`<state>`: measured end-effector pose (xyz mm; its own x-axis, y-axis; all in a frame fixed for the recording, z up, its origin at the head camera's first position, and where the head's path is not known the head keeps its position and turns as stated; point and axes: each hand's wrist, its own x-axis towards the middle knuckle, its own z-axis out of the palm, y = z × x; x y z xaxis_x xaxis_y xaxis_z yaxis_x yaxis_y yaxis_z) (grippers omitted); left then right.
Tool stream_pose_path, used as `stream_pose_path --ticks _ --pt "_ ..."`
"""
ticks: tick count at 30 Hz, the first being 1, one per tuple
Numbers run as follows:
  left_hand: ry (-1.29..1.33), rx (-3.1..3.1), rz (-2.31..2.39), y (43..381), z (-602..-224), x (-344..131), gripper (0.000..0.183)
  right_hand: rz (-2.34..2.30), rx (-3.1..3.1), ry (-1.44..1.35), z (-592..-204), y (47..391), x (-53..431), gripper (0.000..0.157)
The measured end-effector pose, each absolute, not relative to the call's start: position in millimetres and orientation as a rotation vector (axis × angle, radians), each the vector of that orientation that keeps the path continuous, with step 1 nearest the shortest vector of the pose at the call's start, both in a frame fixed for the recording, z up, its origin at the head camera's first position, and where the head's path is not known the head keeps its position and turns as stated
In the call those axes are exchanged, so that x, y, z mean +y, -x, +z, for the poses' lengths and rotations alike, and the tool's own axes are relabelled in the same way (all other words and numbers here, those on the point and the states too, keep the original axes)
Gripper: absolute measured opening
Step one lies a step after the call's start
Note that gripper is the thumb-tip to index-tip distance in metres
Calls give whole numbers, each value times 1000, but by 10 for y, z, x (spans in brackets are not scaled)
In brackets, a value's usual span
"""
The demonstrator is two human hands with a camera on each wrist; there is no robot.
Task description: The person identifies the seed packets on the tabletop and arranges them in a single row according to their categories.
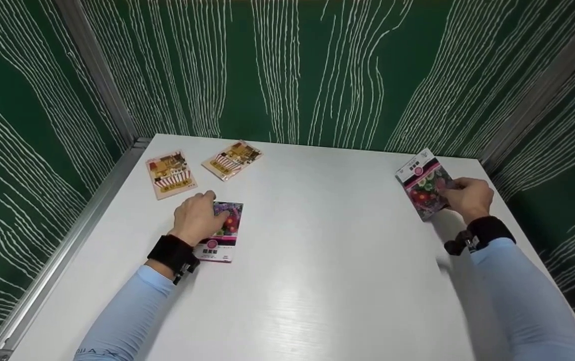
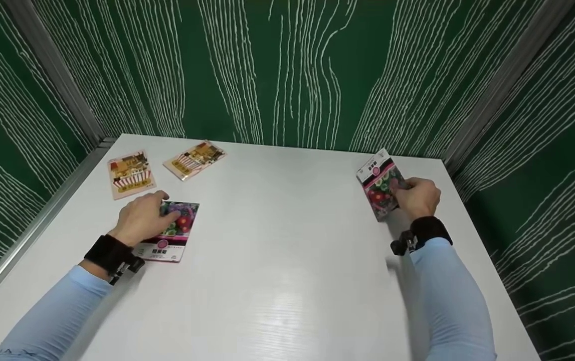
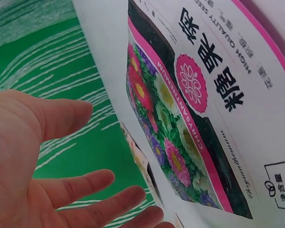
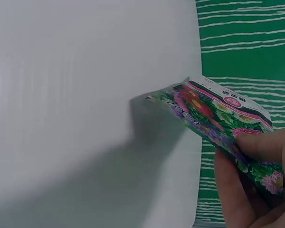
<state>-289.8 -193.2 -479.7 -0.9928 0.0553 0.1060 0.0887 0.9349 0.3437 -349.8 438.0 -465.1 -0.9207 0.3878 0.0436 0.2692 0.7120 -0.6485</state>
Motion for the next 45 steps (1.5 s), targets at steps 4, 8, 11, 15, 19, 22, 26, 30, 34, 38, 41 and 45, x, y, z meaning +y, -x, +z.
stream_pose_path --ticks 4,8,11,15,19,22,26,30,34,38,41,45 --pt "108 -2988 -540 2902 -4772 -1922 65 1037 -2728 483 -4569 3512 4306 44" --pt "115 -2989 -552 2907 -4757 -1915 65 1141 -2687 423 -4496 3512 4212 46" --pt "135 -2983 -553 2912 -4737 -1917 65 1137 -2665 341 -4461 3504 4137 48" --pt "151 -2962 -543 2926 -4689 -1931 63 1118 -2662 223 -4421 3494 4037 47" --pt "159 -2936 -542 2940 -4624 -1929 63 1103 -2690 150 -4367 3482 3926 41" --pt "182 -2921 -552 2942 -4589 -1904 64 1067 -2716 112 -4319 3465 3843 37" --pt "228 -2921 -581 2941 -4567 -1857 65 1026 -2734 58 -4256 3441 3726 34" --pt "241 -2944 -615 2947 -4530 -1817 70 1003 -2744 -28 -4180 3413 3555 32" --pt "227 -2964 -626 2947 -4479 -1784 74 950 -2755 -156 -4105 3377 3379 24" --pt "235 -2958 -640 2951 -4432 -1739 76 933 -2759 -232 -4060 3336 3249 21" --pt "248 -2933 -651 2958 -4412 -1703 78 951 -2747 -268 -4051 3324 3172 19" --pt "267 -2911 -671 2965 -4407 -1643 76 966 -2744 -300 -4078 3330 3092 16"
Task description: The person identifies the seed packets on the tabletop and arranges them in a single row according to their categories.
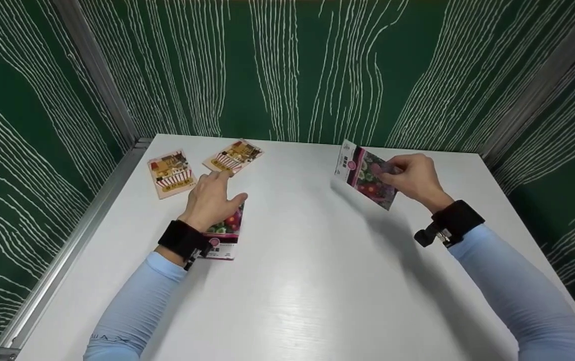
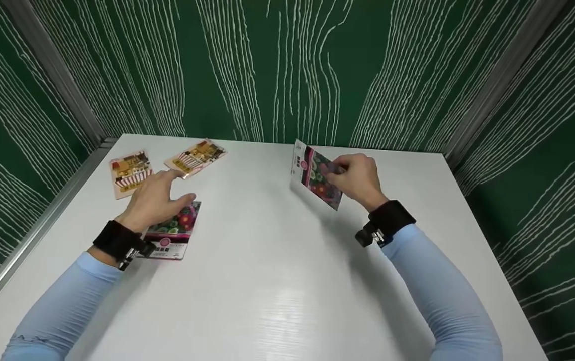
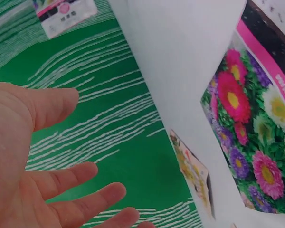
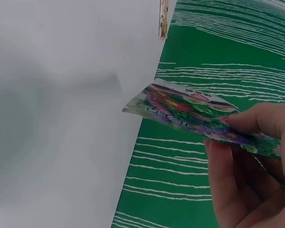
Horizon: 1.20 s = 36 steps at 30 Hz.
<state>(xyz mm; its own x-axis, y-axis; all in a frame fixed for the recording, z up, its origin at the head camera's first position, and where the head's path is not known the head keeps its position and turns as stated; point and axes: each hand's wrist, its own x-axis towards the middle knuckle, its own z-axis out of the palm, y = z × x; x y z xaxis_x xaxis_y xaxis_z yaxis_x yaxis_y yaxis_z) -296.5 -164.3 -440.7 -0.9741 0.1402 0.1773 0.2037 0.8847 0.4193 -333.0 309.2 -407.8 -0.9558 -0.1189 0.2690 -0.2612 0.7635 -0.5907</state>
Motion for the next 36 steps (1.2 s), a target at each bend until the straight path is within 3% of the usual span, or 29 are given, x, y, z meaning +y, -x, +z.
stream_pose_path --ticks 11,22,29,36 --pt "344 -2918 -696 3029 -4348 -1379 70 992 -2732 -410 -4091 3331 2846 17" --pt "478 -2903 -672 3096 -4263 -997 67 1037 -2741 -555 -4113 3305 2568 5" --pt "521 -2910 -682 3128 -4298 -868 68 1048 -2746 -648 -4157 3307 2374 46" --pt "629 -2886 -692 3130 -4280 -683 64 1088 -2765 -743 -4172 3274 2171 53"
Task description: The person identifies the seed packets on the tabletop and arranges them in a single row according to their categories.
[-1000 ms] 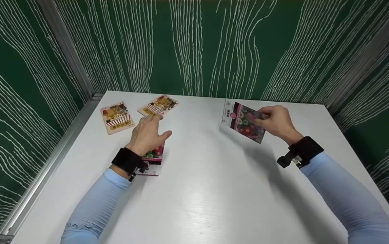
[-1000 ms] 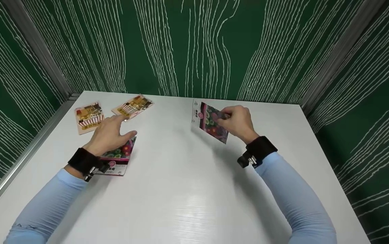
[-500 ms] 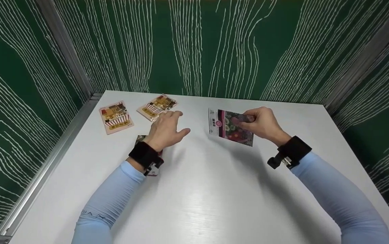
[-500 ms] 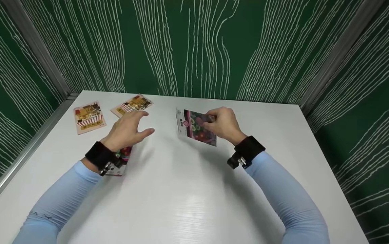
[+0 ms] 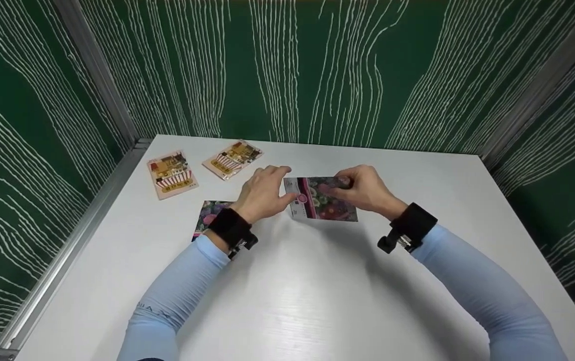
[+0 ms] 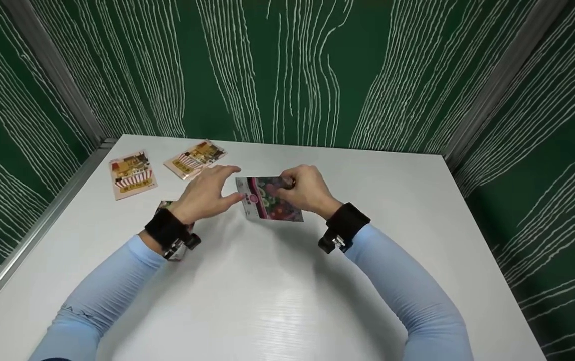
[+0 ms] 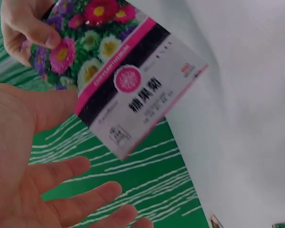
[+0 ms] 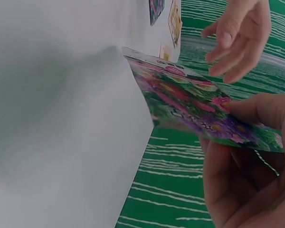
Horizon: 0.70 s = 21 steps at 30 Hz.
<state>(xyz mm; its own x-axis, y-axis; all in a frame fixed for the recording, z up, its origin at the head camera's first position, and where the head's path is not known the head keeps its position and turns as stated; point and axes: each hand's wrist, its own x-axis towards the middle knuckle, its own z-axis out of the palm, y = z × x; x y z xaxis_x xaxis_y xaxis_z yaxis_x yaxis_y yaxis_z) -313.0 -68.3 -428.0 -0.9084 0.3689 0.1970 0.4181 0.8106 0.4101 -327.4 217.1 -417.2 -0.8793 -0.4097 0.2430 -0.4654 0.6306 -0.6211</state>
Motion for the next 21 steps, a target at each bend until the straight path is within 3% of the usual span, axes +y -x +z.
stream_pose_path --ticks 6,13,21 --pt "678 -2847 -678 3119 -4259 -539 60 1052 -2765 -865 -4182 3245 2028 36" --pt "755 -2822 -703 3116 -4259 -431 36 1050 -2743 -926 -4201 3229 1948 48" --pt "755 -2806 -684 3097 -4264 -436 22 1087 -2741 -903 -4216 3218 1974 20"
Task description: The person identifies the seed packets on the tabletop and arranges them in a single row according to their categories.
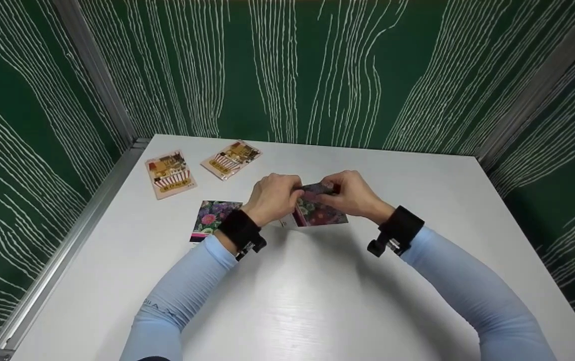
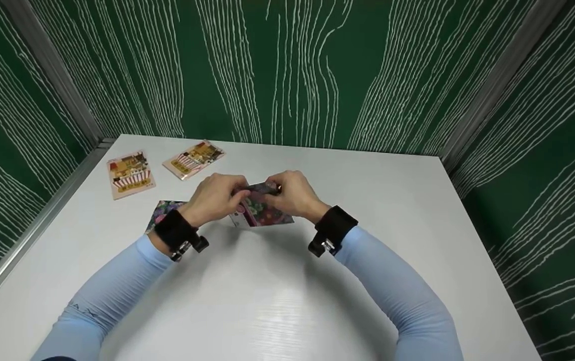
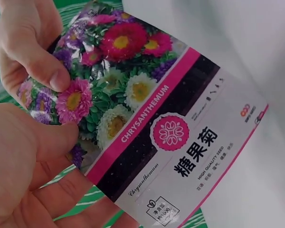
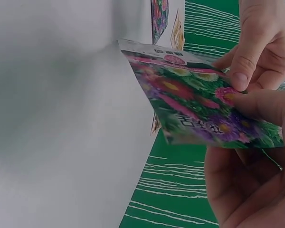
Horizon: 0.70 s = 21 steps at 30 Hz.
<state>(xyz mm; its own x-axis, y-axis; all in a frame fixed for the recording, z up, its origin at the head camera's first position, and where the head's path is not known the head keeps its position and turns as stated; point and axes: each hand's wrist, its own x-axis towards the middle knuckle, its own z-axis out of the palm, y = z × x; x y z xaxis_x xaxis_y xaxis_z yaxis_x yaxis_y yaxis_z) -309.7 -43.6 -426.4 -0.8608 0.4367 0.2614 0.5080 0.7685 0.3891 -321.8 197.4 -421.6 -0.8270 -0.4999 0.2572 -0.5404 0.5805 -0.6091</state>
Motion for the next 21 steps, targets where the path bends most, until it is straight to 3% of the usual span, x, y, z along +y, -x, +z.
stream_pose_path --ticks 3,8,21 --pt "745 -2793 -674 3091 -4278 -466 20 1137 -2736 -856 -4238 3213 1988 8" --pt "715 -2760 -703 3083 -4303 -549 20 1205 -2730 -750 -4285 3240 2003 8" --pt "574 -2606 -904 3109 -4411 -740 18 1706 -2813 -433 -4540 3283 1974 33"
